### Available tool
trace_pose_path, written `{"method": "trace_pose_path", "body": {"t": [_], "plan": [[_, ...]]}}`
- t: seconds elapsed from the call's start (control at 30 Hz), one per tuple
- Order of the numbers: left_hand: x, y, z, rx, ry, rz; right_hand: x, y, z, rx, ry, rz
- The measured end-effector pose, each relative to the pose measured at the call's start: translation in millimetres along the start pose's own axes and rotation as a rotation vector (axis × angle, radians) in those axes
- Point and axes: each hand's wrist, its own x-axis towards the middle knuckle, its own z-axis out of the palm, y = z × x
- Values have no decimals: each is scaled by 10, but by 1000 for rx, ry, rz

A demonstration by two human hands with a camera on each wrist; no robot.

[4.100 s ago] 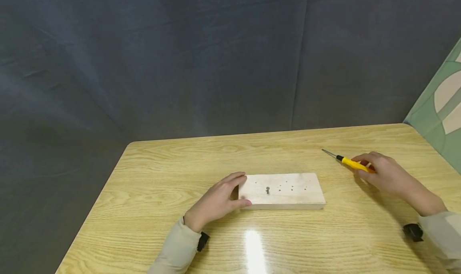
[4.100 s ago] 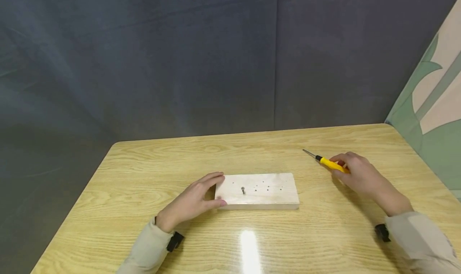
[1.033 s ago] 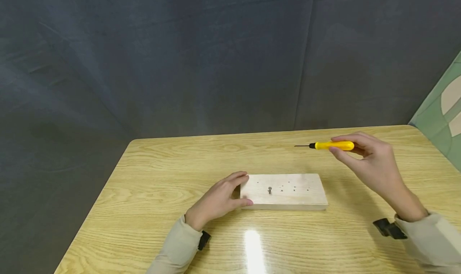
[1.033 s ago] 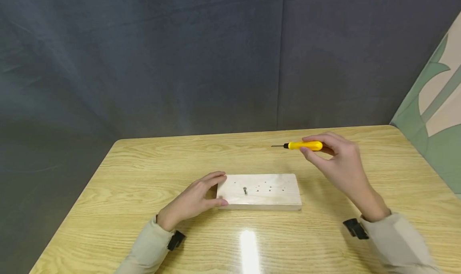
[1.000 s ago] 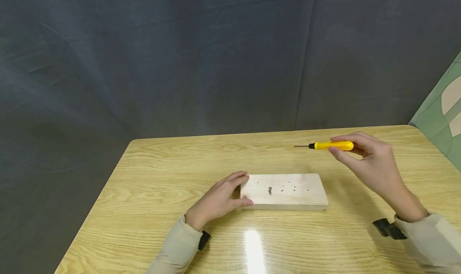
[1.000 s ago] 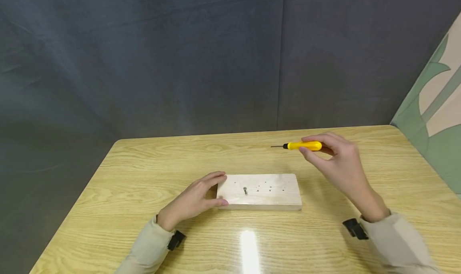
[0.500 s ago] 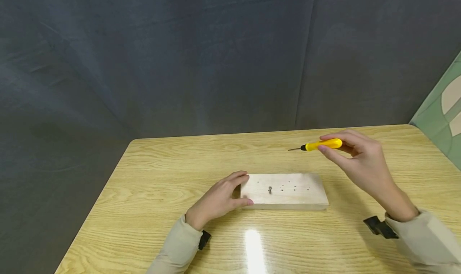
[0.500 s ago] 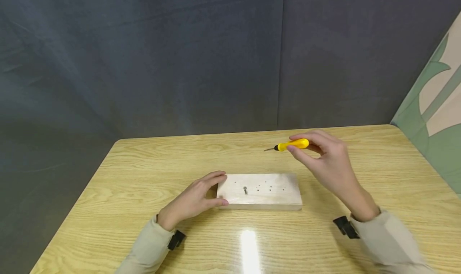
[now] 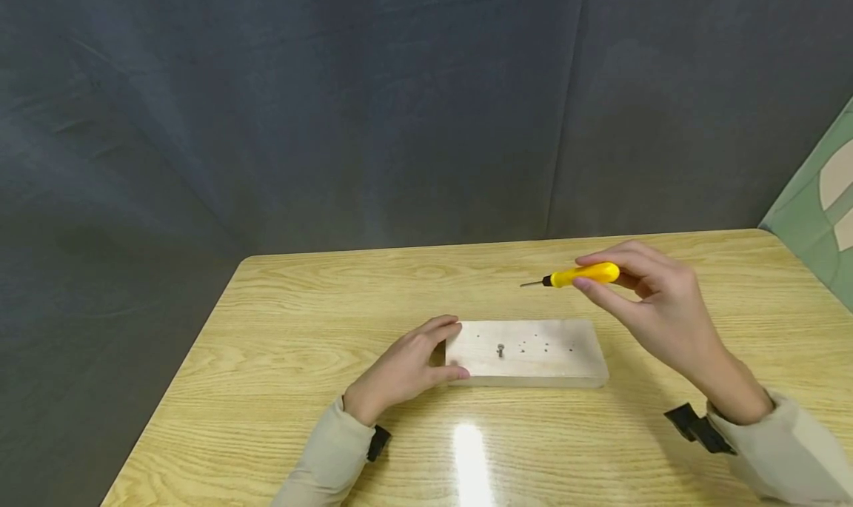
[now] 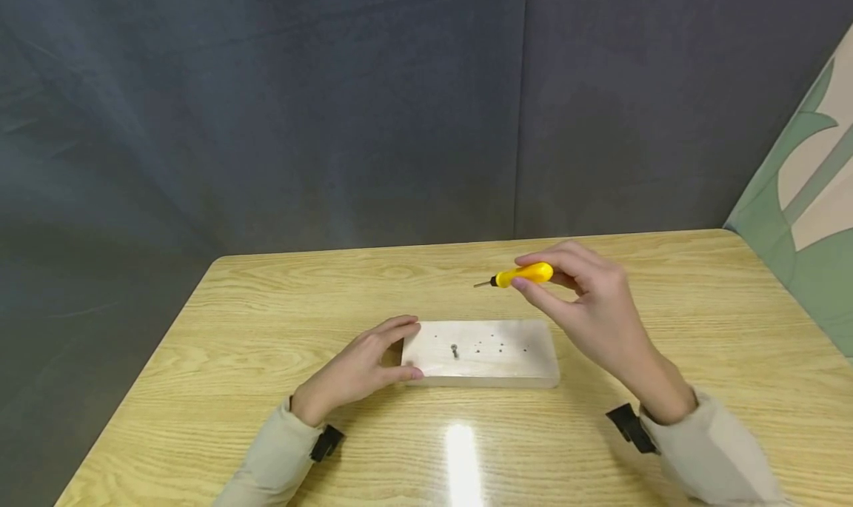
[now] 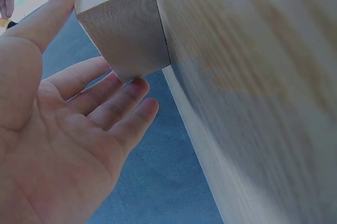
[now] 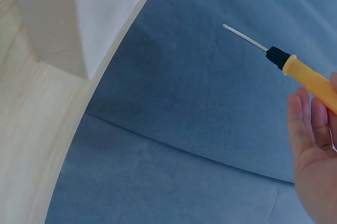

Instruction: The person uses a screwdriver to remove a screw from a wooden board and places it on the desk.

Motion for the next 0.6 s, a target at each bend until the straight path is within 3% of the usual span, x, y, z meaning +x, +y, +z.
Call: {"method": "trace_pose_path", "body": {"t": [0.27,0.6], "plan": [[2,2,0,1,0,-1,-8,-94,55,-9,-36,8],[14,-3,-2,10,-1,1,-11,-161,160,170,-26,-98]]}}
